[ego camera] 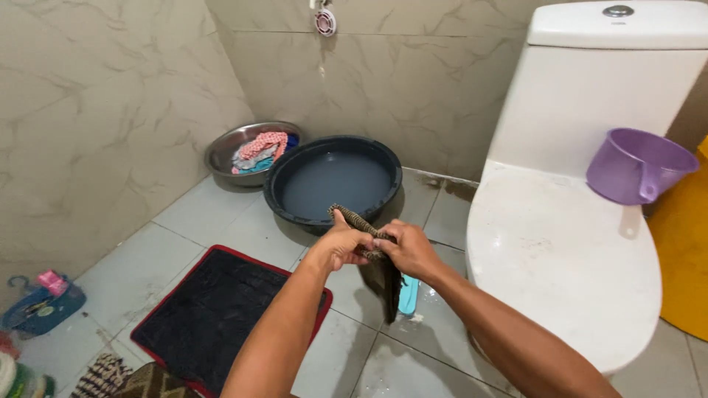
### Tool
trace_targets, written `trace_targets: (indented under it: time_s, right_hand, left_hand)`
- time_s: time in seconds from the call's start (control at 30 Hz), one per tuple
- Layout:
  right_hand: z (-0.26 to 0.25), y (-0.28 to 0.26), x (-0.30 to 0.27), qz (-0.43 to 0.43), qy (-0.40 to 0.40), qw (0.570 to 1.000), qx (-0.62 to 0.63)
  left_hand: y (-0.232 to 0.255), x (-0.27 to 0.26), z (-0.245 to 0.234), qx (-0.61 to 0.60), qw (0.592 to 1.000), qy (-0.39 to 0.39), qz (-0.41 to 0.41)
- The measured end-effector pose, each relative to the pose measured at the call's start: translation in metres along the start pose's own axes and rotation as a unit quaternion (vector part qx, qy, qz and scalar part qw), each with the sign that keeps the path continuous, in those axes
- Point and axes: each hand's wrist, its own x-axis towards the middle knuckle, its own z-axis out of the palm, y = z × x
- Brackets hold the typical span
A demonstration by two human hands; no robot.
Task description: The person pours water from a purple scoop onto a patterned doormat placed on a toilet seat, then rubs and scrubs the mat with their hands. They fold and unfold the mat, continue rinsing it with water, and finally place it back on the toilet seat.
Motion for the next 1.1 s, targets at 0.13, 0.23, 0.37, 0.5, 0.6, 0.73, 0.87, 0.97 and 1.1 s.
trace_targets:
  time_s: [0.13, 0.23, 0.37, 0.5, 0.6, 0.73, 0.87, 0.97, 1.1]
  right_hand:
    - [0.001, 0.002, -0.002, -0.036, -0.008, 0.999, 0.008]
    - [-0.006, 0.002, -0.006, -0.058, -0.019, 0.998, 0.001]
    - [-0.019, 0.032, -0.005, 0.051, -0.073, 0.979, 0.182]
    - [-0.043, 0.048, 0.010, 0.053, -0.050, 0.964, 0.257]
    - [-0.044, 0.054, 0.006, 0.085, -0.064, 0.981, 0.164]
    - [-0.036, 0.072, -0.001, 0.143, -0.144, 0.963, 0.177]
    - [-0.030, 0.067, -0.014, 0.171, -0.168, 0.931, 0.276]
    - [-0.028, 0.047, -0.019, 0.197, -0.154, 0.914, 0.320]
    - [-0.035, 0.042, -0.016, 0.185, -0.144, 0.912, 0.336]
  left_hand:
    - [0.019, -0.029, 0.015, -0.043, 0.999, 0.011, -0.007]
    - [0.038, -0.055, 0.034, -0.057, 0.996, 0.061, 0.014]
    - [0.029, -0.030, 0.018, 0.058, 0.986, 0.108, 0.113]
    - [0.057, -0.041, -0.002, 0.172, 0.972, -0.019, 0.157]
    - [0.073, -0.040, -0.008, 0.312, 0.884, -0.186, 0.294]
    - [0.097, -0.064, -0.003, 0.440, 0.828, -0.205, 0.280]
    - [0.093, -0.048, -0.025, 0.376, 0.835, -0.199, 0.348]
    - [0.069, -0.038, -0.039, 0.255, 0.916, -0.055, 0.306]
    - [0.016, 0.020, -0.053, 0.138, 0.942, 0.159, 0.260]
